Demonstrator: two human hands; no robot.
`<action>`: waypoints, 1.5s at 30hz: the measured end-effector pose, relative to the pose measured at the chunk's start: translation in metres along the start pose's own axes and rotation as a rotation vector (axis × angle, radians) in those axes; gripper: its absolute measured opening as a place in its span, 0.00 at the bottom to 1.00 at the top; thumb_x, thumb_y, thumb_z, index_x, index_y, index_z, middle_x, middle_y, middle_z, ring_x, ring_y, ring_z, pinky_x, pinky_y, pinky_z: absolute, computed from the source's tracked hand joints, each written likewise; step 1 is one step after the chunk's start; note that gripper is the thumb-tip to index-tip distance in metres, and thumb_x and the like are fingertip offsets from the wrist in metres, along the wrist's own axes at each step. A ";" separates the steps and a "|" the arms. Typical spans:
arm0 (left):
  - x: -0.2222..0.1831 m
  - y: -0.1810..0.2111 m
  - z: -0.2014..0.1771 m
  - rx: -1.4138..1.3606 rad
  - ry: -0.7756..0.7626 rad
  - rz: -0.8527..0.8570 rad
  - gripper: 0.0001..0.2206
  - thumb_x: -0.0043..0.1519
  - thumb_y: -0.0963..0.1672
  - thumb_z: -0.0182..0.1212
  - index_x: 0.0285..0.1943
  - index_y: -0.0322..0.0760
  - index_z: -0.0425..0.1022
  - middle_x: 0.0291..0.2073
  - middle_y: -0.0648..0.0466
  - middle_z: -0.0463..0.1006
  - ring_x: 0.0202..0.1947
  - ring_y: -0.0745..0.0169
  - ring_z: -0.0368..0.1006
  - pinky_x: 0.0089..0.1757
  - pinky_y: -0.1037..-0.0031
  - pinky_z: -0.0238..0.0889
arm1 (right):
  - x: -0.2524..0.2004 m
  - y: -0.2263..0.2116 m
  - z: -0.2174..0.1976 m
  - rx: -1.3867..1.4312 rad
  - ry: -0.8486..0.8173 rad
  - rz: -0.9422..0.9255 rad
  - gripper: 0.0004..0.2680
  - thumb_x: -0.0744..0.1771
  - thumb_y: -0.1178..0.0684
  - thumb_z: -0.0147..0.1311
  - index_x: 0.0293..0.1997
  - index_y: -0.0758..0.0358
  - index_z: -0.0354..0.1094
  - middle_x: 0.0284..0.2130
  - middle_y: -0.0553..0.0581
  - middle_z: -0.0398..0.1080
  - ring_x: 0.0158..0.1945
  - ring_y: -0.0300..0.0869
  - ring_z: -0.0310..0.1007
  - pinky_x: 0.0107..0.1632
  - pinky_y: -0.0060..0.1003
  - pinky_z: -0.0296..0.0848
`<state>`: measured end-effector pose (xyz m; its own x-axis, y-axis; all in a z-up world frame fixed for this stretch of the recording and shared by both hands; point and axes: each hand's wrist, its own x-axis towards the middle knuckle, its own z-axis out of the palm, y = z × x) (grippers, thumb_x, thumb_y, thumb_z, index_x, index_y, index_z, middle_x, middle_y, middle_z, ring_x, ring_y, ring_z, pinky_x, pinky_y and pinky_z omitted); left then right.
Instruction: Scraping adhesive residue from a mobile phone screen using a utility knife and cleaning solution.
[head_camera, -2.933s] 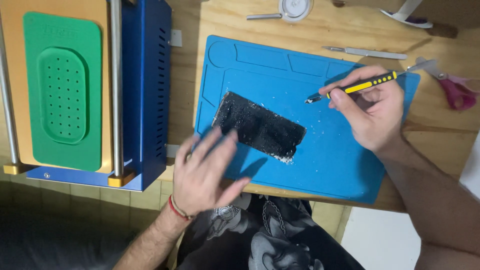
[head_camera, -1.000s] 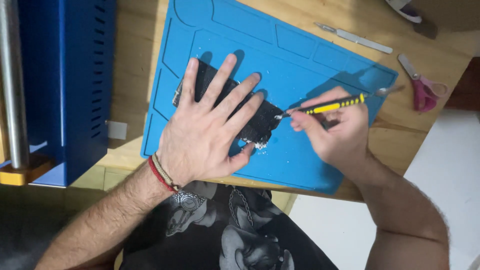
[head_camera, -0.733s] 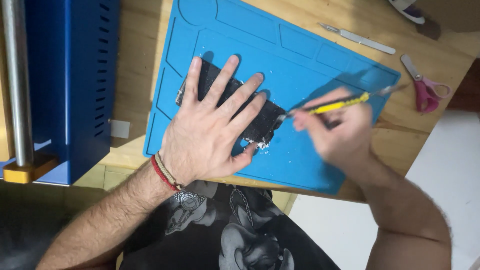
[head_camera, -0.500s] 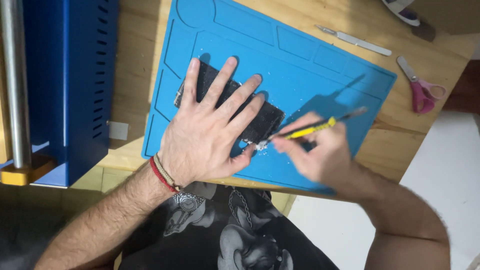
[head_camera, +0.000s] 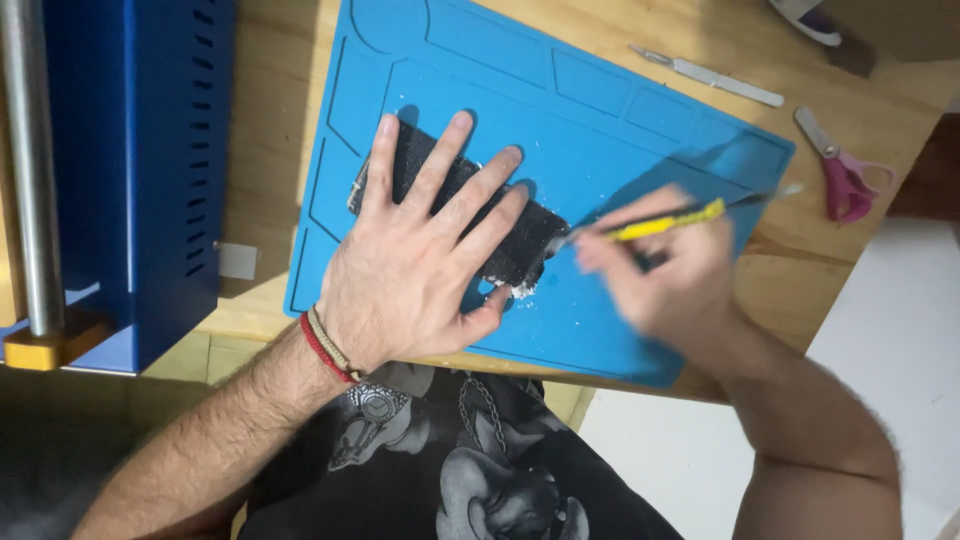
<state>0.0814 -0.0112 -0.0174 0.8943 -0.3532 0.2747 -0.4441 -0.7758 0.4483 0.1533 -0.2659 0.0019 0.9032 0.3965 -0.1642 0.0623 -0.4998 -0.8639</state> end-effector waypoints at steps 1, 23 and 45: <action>0.000 0.000 0.000 0.003 -0.005 -0.002 0.32 0.67 0.56 0.56 0.72 0.30 0.77 0.76 0.39 0.71 0.78 0.21 0.55 0.66 0.14 0.44 | -0.004 0.000 0.003 -0.013 -0.092 -0.131 0.06 0.68 0.64 0.68 0.42 0.73 0.72 0.28 0.63 0.80 0.27 0.41 0.82 0.28 0.30 0.77; -0.001 -0.001 -0.001 -0.010 -0.015 -0.011 0.31 0.66 0.55 0.55 0.72 0.30 0.77 0.76 0.39 0.70 0.78 0.22 0.55 0.67 0.15 0.44 | -0.004 0.002 -0.011 -0.161 -0.061 -0.235 0.05 0.69 0.63 0.69 0.35 0.69 0.78 0.25 0.56 0.79 0.28 0.38 0.81 0.34 0.28 0.75; -0.002 -0.001 -0.003 -0.005 -0.031 0.003 0.33 0.62 0.55 0.60 0.71 0.29 0.78 0.76 0.38 0.69 0.78 0.21 0.55 0.67 0.16 0.46 | -0.014 0.009 0.005 0.019 -0.019 -0.074 0.06 0.68 0.66 0.67 0.40 0.71 0.70 0.26 0.64 0.78 0.28 0.42 0.82 0.31 0.28 0.75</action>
<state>0.0795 -0.0082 -0.0161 0.8940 -0.3722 0.2494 -0.4473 -0.7719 0.4517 0.1396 -0.2722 -0.0060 0.8880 0.4468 -0.1087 0.1202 -0.4537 -0.8830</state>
